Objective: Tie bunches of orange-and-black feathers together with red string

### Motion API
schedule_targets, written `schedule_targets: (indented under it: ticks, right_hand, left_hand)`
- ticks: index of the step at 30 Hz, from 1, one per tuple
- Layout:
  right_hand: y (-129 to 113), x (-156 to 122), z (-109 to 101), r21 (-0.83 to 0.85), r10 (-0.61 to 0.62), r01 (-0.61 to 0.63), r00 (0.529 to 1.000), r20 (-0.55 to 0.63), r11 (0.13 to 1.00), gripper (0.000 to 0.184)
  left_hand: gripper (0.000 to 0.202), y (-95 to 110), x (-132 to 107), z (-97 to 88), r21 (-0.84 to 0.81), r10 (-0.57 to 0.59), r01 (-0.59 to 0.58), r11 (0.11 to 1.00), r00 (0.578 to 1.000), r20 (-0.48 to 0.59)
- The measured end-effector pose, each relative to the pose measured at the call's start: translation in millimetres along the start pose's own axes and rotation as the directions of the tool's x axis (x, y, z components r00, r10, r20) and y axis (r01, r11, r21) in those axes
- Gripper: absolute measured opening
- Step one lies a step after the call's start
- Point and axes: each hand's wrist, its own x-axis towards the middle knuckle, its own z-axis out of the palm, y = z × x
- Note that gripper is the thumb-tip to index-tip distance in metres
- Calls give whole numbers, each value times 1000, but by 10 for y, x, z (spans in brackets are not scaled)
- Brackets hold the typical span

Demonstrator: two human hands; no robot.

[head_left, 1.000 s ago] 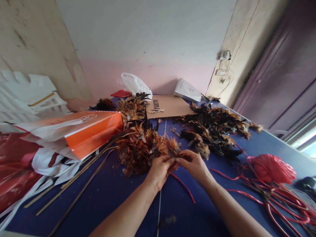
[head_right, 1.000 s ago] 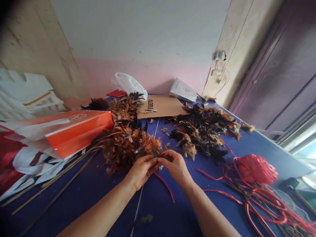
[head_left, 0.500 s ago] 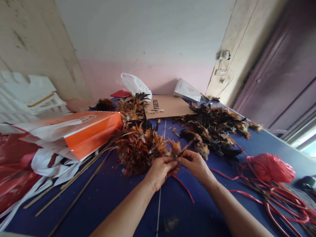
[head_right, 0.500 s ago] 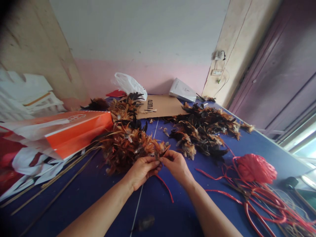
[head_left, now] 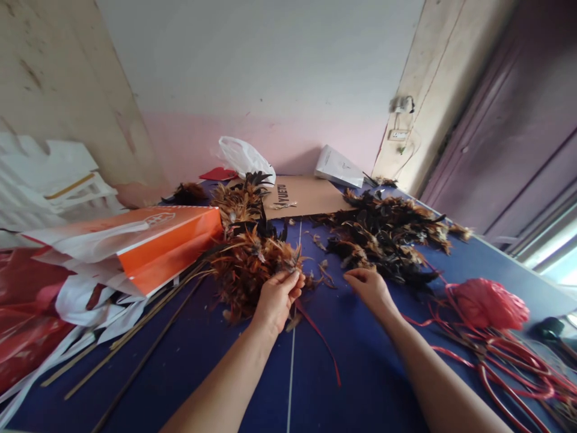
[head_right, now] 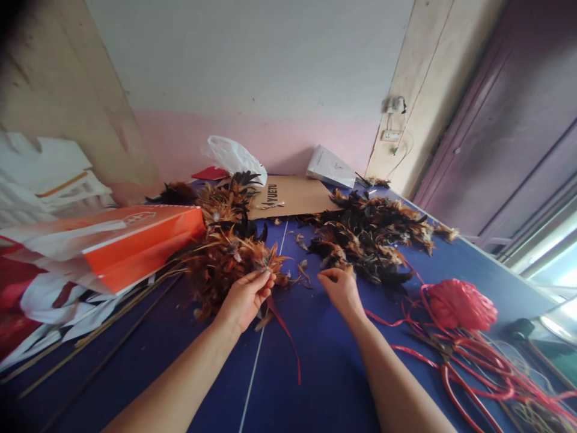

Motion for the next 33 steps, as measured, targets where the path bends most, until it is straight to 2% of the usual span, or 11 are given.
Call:
schedule_targets:
  ticks: [4,9,13,16,21,23,24,26,28,30,33]
  right_hand:
    - [2,40,58,-315,-126,140,990,67,939,18]
    - [-145,76,113,-555,-103,140,990,97,820,18]
    - [-212,138,219,-633,-33,87,995,97,769,15]
    - [-191,196,275,-611,-18,63,997,79,789,12]
    - [-175,173,216,-459,-11,65,993,118,886,16]
    - [-201,86,194,-287,-5,50,988,157,956,23]
    - [-220,30,195,-103,3,17,981,192,995,26]
    - [-259,-90,222,272,1,-82,958,286,959,27]
    - [-296,-196,273,453,-17,-144,943,332,880,27]
    - [-323,-269,326,506,-34,-153,940,340,849,27]
    - [-354,-320,377,487,-50,-103,955,291,868,25]
  left_hand:
    - [17,-61,-13,6,10,-19,18,1000,1000,22]
    - [17,-83,-13,9,-15,-28,28,999,1000,-1]
    - [14,-75,-4,9,-28,-28,27,999,999,-22]
    - [11,-64,-11,17,-22,-35,34,999,999,-20]
    - [8,-58,-38,29,19,-45,45,999,999,-8]
    - [7,-70,-55,38,33,-81,81,996,997,11]
    - [7,-79,-67,44,37,-114,113,993,993,25]
    - [8,-101,-94,62,41,-187,185,982,981,54]
    - [10,-123,-122,80,42,-241,238,970,967,82]
    - [12,-138,-143,92,35,-264,262,965,958,109]
    - [13,-144,-155,97,13,-270,271,963,954,127]
